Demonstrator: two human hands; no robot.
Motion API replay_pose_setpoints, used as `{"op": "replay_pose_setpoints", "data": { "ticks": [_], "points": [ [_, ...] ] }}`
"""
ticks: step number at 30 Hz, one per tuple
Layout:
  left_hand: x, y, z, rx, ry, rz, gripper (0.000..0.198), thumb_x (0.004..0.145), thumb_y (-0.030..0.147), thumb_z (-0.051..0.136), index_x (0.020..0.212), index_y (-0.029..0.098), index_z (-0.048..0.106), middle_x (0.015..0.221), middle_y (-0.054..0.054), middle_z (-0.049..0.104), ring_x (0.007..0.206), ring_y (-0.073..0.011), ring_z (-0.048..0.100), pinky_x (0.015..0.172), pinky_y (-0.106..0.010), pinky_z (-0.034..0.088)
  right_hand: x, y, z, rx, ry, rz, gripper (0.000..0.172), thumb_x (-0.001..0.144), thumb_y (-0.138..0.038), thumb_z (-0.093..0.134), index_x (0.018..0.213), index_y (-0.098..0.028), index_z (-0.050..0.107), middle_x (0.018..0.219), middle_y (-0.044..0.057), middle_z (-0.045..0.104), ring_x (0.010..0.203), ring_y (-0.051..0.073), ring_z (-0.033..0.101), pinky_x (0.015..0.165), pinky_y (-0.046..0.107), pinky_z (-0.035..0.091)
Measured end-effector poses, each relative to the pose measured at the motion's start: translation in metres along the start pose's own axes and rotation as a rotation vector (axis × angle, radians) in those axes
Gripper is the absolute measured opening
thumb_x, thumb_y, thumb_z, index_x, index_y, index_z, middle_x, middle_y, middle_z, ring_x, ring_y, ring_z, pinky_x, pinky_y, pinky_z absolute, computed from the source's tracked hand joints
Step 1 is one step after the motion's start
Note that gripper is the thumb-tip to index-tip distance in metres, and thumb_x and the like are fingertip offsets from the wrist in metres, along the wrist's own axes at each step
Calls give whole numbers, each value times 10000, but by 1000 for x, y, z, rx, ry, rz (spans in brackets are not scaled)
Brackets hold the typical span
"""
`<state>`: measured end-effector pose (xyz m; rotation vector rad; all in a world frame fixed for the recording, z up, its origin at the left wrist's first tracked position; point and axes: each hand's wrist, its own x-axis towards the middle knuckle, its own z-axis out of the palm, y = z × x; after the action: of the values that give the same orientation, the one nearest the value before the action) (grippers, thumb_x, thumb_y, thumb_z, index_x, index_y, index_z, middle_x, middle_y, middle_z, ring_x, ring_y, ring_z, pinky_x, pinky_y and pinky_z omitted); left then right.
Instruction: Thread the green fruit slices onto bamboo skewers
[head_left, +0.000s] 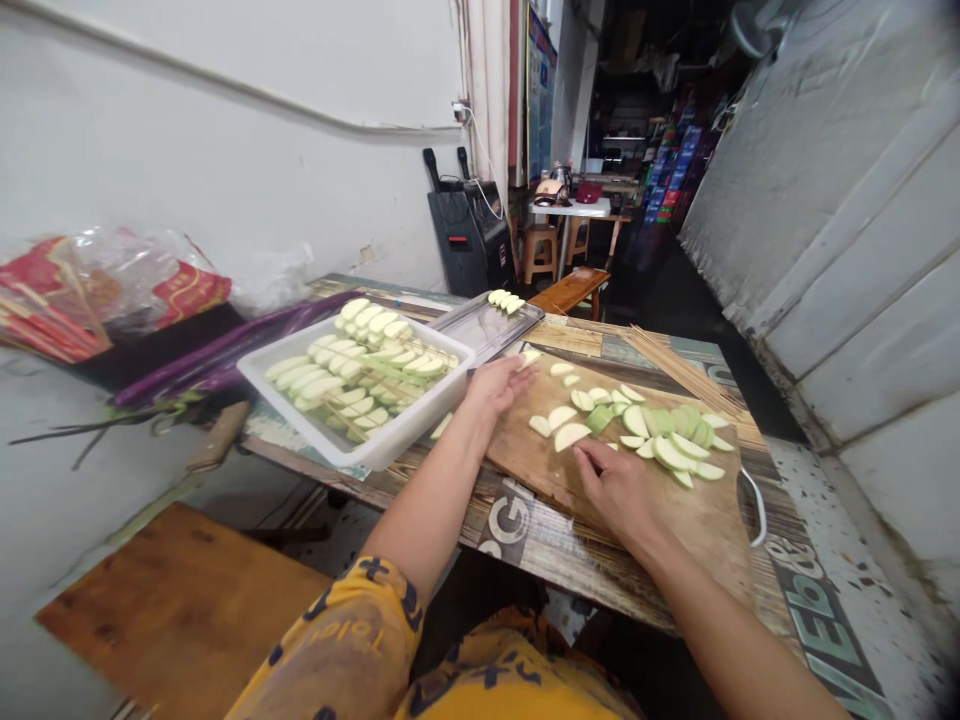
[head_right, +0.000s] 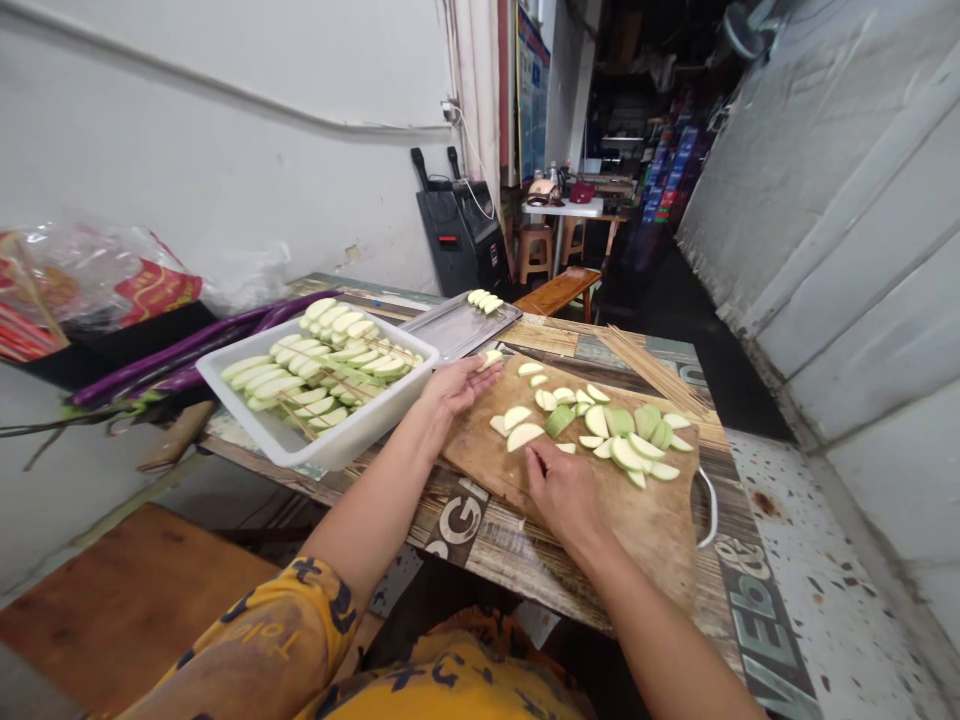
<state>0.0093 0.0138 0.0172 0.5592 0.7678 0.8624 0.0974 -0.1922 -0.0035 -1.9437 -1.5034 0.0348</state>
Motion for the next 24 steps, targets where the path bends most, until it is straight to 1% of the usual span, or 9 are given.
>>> {"op": "replay_pose_setpoints", "data": {
  "ticks": [5,9,13,18,24],
  "points": [
    [-3,0,1,14,-10,6,94,807,22,596,860,97,579,742,-88,701,762,-187,718,814,-327,572,0,2,1,12,14,-6,325,895,-303,427,829,-181,720,706,55,717,592,174,621,596,244,408],
    [-4,0,2,25,-24,12,73,820,24,580,809,96,582,696,-79,691,732,-178,716,789,-306,578,0,2,1,4,21,-13,330,894,-302,423,820,-179,720,684,53,711,571,171,614,586,245,403],
    [-3,0,1,27,-18,21,79,812,26,594,843,97,579,733,-85,698,763,-188,718,800,-318,577,0,0,0,13,19,-18,333,894,-295,419,824,-170,720,692,60,714,586,174,622,585,243,402],
    [-1,0,0,29,-9,15,146,779,38,644,894,100,580,787,-93,708,785,-195,719,802,-321,577,-1,1,1,8,17,-23,321,890,-290,430,831,-167,720,681,60,707,576,173,615,576,242,394],
    [0,0,0,32,-17,24,83,806,27,597,842,99,577,743,-82,699,795,-195,718,834,-336,565,0,1,2,11,21,-35,319,894,-285,430,811,-166,715,652,56,694,557,167,605,563,240,384]
  ]
}}
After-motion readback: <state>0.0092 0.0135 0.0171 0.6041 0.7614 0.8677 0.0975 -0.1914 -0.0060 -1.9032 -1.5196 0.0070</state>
